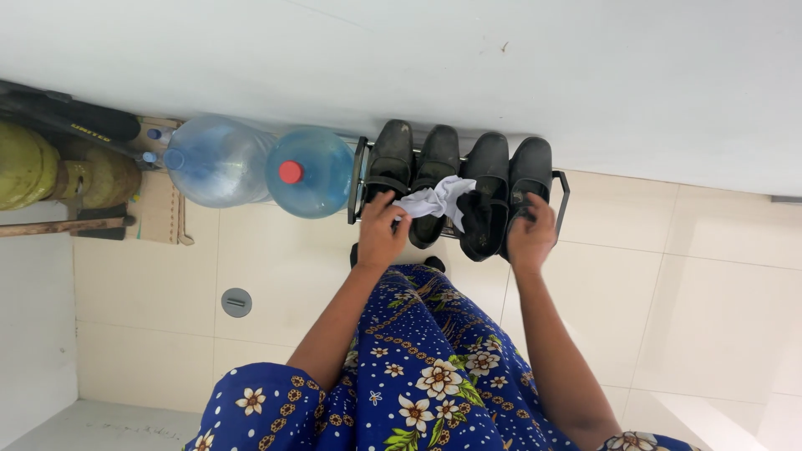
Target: Organize household items including a gas canister, helmet, and shoe rack.
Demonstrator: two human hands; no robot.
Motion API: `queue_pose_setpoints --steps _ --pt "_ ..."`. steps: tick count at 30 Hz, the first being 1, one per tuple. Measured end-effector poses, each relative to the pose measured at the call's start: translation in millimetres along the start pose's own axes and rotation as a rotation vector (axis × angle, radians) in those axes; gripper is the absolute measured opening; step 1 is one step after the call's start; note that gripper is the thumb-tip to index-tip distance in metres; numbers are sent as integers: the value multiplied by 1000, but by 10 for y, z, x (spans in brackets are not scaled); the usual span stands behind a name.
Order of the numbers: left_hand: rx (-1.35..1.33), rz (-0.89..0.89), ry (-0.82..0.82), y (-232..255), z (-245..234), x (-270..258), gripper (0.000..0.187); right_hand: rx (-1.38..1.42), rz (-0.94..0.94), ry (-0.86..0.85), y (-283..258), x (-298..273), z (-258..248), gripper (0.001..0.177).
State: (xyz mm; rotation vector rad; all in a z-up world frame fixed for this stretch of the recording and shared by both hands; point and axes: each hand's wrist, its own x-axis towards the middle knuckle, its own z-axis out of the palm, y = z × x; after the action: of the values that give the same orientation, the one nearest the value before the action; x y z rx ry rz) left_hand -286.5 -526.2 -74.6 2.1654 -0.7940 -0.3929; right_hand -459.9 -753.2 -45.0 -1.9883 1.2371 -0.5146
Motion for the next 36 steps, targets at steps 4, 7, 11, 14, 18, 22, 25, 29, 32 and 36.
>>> queue_pose_setpoints --steps 4,7,11,14,18,22,25,29,32,36 --pt "165 32 154 -37 -226 104 21 -129 74 59 369 121 -234 45" --pt "300 -69 212 -191 -261 122 52 -331 37 162 779 113 -296 50" --pt "143 -399 134 -445 -201 73 75 -211 394 9 826 54 -337 58" --pt "102 -510 116 -695 -80 -14 71 -150 568 -108 830 -7 -308 49" --pt "166 -515 153 -776 -36 -51 44 -177 504 -118 819 -32 -271 41" --pt "153 -562 144 -869 -27 -37 34 -158 441 -88 962 -52 -250 42" --pt "204 -533 116 -846 -36 -32 27 -149 361 -76 982 -59 -239 43" --pt "187 -533 90 -863 -41 -41 23 -182 423 -80 868 -31 -258 44" --pt "162 -509 98 -874 -39 -74 21 -191 407 -80 913 -28 -269 44" --pt "152 -529 77 -859 -38 -88 18 -207 375 -96 904 2 -296 45"
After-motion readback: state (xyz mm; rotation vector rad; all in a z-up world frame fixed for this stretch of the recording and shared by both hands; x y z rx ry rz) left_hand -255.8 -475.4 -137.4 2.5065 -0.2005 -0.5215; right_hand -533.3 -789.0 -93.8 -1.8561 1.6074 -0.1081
